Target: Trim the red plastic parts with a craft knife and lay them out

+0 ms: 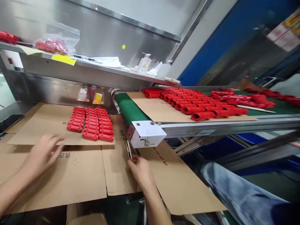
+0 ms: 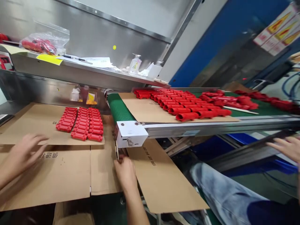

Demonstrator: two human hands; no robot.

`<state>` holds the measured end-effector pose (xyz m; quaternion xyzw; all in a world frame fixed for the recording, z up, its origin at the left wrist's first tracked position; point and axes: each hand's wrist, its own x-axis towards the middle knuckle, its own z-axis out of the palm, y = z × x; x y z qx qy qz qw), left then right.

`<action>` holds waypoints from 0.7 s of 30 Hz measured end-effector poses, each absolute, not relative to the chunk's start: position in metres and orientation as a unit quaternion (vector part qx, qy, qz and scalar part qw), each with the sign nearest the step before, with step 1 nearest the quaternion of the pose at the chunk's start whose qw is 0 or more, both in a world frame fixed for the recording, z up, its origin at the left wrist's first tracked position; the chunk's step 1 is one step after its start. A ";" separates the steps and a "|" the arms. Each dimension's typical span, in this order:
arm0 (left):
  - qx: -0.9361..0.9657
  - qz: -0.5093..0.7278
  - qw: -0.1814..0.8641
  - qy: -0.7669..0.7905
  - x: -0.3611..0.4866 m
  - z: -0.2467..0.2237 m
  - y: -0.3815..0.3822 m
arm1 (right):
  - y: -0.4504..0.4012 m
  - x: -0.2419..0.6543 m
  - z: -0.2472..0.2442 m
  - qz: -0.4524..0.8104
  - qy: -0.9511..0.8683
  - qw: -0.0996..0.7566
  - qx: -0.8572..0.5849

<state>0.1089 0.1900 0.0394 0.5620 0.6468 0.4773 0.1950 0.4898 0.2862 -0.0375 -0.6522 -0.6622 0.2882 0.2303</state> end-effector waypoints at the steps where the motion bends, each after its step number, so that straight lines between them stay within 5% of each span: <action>1: 0.579 0.429 0.164 0.673 0.113 0.041 0.204 | 0.273 0.492 -0.038 0.315 -0.653 0.252 -0.641; 5: 0.610 0.270 0.064 0.742 0.123 0.048 0.261 | 0.214 0.500 -0.042 0.443 -0.615 0.333 -0.561; 7: 0.611 0.218 0.034 0.760 0.122 0.053 0.274 | 0.193 0.501 -0.041 0.602 -0.524 0.372 -0.473; 13: 0.593 0.154 0.065 0.788 0.114 0.068 0.205 | 0.185 0.477 -0.024 0.820 -0.355 0.359 -0.269; 16: 0.573 0.209 0.157 0.777 0.149 0.063 0.124 | 0.186 0.452 -0.016 0.835 -0.362 0.333 -0.245; 18: 0.474 0.350 0.318 0.743 0.185 0.054 0.073 | 0.183 0.435 -0.012 0.827 -0.415 0.297 -0.238; 21: 0.322 0.468 0.392 0.724 0.230 0.038 0.023 | 0.174 0.411 -0.007 0.780 -0.513 0.271 -0.234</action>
